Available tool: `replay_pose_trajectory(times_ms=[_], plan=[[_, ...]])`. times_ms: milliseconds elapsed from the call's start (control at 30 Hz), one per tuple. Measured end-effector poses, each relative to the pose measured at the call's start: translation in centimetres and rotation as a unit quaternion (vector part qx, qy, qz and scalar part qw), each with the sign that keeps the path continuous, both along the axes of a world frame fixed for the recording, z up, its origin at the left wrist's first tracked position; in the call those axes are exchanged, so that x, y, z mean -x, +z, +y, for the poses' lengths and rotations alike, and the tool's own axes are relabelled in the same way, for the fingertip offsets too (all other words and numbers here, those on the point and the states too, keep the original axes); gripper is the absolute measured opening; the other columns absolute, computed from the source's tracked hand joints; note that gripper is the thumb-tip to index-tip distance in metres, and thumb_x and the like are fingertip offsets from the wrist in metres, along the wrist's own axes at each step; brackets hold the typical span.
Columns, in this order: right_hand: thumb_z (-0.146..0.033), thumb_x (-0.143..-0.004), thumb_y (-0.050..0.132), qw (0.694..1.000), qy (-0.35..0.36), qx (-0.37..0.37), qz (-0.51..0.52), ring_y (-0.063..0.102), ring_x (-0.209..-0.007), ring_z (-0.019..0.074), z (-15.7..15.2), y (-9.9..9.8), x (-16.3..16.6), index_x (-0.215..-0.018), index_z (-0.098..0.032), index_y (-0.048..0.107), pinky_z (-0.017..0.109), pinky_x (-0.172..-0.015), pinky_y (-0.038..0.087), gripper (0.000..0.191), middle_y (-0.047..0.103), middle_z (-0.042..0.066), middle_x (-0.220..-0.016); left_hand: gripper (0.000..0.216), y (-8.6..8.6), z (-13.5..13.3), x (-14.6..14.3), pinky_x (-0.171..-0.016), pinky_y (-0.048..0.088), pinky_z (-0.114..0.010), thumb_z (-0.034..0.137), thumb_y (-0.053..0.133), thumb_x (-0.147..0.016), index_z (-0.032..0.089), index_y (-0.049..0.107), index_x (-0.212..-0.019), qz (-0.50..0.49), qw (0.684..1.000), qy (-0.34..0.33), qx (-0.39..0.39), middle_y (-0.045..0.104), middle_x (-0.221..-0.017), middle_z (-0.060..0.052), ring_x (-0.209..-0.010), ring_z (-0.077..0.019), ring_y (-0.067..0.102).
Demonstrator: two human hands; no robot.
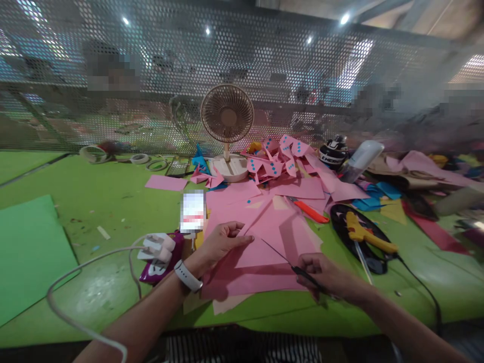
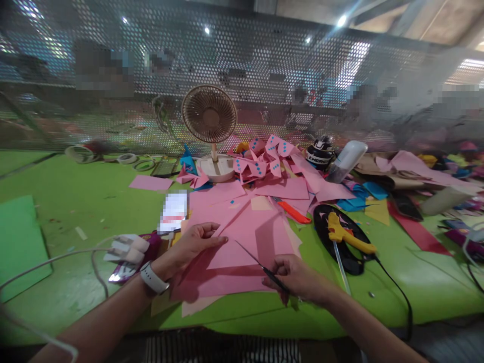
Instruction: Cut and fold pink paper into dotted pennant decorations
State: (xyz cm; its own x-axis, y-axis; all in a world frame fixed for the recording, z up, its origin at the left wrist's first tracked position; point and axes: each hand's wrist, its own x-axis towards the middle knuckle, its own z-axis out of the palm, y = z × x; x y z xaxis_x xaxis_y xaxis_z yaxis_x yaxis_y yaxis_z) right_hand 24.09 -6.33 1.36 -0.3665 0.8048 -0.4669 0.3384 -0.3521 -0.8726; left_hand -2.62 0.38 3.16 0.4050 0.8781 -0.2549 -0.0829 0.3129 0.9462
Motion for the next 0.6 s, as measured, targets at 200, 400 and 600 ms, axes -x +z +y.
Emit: replay_pose_trajectory(times_ms=[200,400,600], plan=[[-0.053,-0.066,0.070,1.000,-0.001,-0.002,0.017,0.045,-0.038,0.0050,0.2,0.5,1.1,-0.070,-0.016,0.051,0.016,-0.037,0.036,0.042,0.050,-0.007,-0.048,0.033,0.0,-0.1,-0.1,-0.063,0.041,-0.023,0.031,0.080,-0.060,0.016,0.063,-0.083,-0.004,1.000,-0.010,0.005,0.063,-0.071,0.001,-0.064,-0.0102,0.055],[-0.051,-0.067,0.071,0.999,-0.010,0.006,0.038,0.044,-0.038,0.0044,0.1,0.1,0.7,-0.070,-0.016,0.052,0.016,-0.037,0.037,0.040,0.049,-0.007,-0.049,0.035,0.2,-0.1,0.1,-0.067,0.043,-0.025,0.035,0.079,-0.061,0.015,0.063,-0.084,-0.008,1.000,-0.027,0.004,0.065,-0.078,-0.002,-0.069,-0.0125,0.057],[-0.050,-0.064,0.072,0.999,-0.024,0.003,0.033,0.044,-0.034,0.0055,0.1,-0.4,1.4,-0.069,-0.016,0.050,0.015,-0.032,0.032,0.041,0.048,-0.008,-0.044,0.032,-0.2,-0.3,-0.1,-0.066,0.042,-0.024,0.032,0.079,-0.063,0.015,0.061,-0.084,-0.016,0.999,-0.032,0.003,0.065,-0.079,-0.002,-0.069,-0.0116,0.057]])
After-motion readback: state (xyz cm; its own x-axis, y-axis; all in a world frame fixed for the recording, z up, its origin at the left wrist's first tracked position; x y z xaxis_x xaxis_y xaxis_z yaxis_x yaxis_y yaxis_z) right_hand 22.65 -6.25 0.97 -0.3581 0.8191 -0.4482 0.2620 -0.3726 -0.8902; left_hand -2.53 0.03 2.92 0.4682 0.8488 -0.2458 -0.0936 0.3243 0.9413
